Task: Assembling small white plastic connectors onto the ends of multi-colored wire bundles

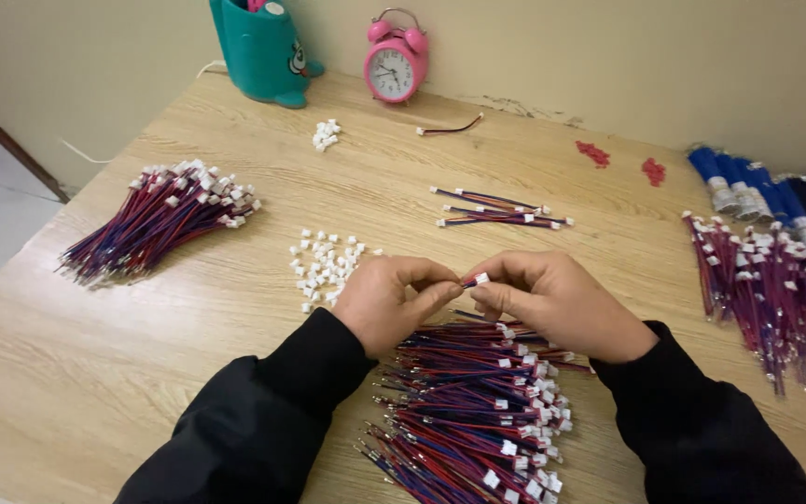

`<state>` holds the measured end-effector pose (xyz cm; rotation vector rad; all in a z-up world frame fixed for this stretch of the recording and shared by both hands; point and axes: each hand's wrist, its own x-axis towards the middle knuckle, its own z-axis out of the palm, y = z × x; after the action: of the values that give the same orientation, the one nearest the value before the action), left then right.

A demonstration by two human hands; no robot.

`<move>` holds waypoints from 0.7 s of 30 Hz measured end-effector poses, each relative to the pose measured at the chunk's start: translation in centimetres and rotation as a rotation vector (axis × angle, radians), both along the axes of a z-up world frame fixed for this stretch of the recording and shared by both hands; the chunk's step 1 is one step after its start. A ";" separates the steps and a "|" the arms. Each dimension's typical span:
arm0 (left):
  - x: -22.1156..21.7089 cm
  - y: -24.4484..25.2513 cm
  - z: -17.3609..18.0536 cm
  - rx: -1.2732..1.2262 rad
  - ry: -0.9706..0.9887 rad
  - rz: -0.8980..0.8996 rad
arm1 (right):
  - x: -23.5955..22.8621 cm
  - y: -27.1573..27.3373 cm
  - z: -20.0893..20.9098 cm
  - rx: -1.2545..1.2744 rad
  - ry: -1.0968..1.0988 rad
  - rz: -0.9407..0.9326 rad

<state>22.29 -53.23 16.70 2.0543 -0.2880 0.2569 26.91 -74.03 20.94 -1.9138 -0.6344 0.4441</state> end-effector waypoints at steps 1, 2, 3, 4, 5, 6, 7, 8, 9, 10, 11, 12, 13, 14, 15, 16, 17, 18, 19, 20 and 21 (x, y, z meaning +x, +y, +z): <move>-0.1 -0.1 -0.2 -0.048 0.039 -0.021 | -0.2 0.1 -0.1 0.000 0.001 -0.001; -0.2 -0.1 -0.1 -0.047 0.040 -0.021 | -0.2 0.2 -0.1 0.002 0.001 -0.001; -0.3 -0.1 0.1 -0.057 0.051 -0.015 | -0.2 0.2 -0.1 0.023 0.024 -0.012; -0.3 -0.1 0.3 -0.069 0.062 -0.011 | -0.2 0.2 -0.1 0.041 0.045 -0.026; -0.3 -0.2 0.4 -0.069 0.061 -0.013 | -0.2 0.3 -0.1 0.041 0.044 -0.027; -0.4 -0.3 0.4 -0.081 0.059 -0.020 | -0.2 0.4 -0.1 0.041 0.042 -0.036; -0.5 -0.4 0.5 -0.093 0.056 -0.027 | -0.3 0.6 -0.2 0.041 0.040 -0.044; -0.4 -0.4 0.3 -0.093 0.057 -0.028 | -0.4 0.6 0.3 0.042 0.041 -0.045; -0.4 -0.4 0.1 -0.116 0.066 -0.047 | -0.6 0.6 0.7 -0.011 0.004 -0.060; -0.3 -0.5 -0.1 -0.141 0.075 -0.066 | -0.8 0.6 1.2 -0.064 -0.033 -0.076; 0.1 0.0 -0.4 -0.141 0.076 -0.067 | -0.3 0.1 1.1 -0.065 -0.032 -0.076; 0.5 0.5 -0.7 -0.142 0.101 -0.063 | 0.3 -0.4 1.0 -0.085 -0.045 -0.109; 1.0 1.1 -1.0 -0.142 0.126 -0.059 | 0.9 -0.8 0.9 -0.106 -0.058 -0.141; 1.4 1.9 -1.3 -0.142 0.124 -0.057 | 1.4 -1.4 0.8 -0.106 -0.060 -0.139; 1.8 2.7 -1.7 -0.152 0.154 -0.011 | 1.9 -1.9 0.7 -0.103 -0.066 -0.177; 2.2 3.4 -2.0 -0.164 0.184 0.037 | 2.4 -2.5 0.6 -0.101 -0.074 -0.214; 2.3 3.4 -2.2 -0.164 0.181 0.039 | 2.8 -2.7 0.3 -0.101 -0.077 -0.211; 2.4 3.4 -2.4 -0.180 0.190 0.051 | 3.1 -2.9 0.0 -0.100 -0.068 -0.222; 2.5 3.4 -2.7 -0.195 0.199 0.064 | 3.5 -3.0 -0.4 -0.099 -0.059 -0.233; 2.4 3.2 -2.6 -0.196 0.198 0.068 | 3.1 -2.8 -0.1 -0.099 -0.059 -0.229; 2.4 3.1 -2.5 -0.119 0.223 0.089 | 2.8 -2.5 0.1 -0.232 -0.167 -0.258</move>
<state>24.65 -50.09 14.22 1.9587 -0.0434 0.0954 29.71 -76.56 21.06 -2.2362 -0.4473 0.2008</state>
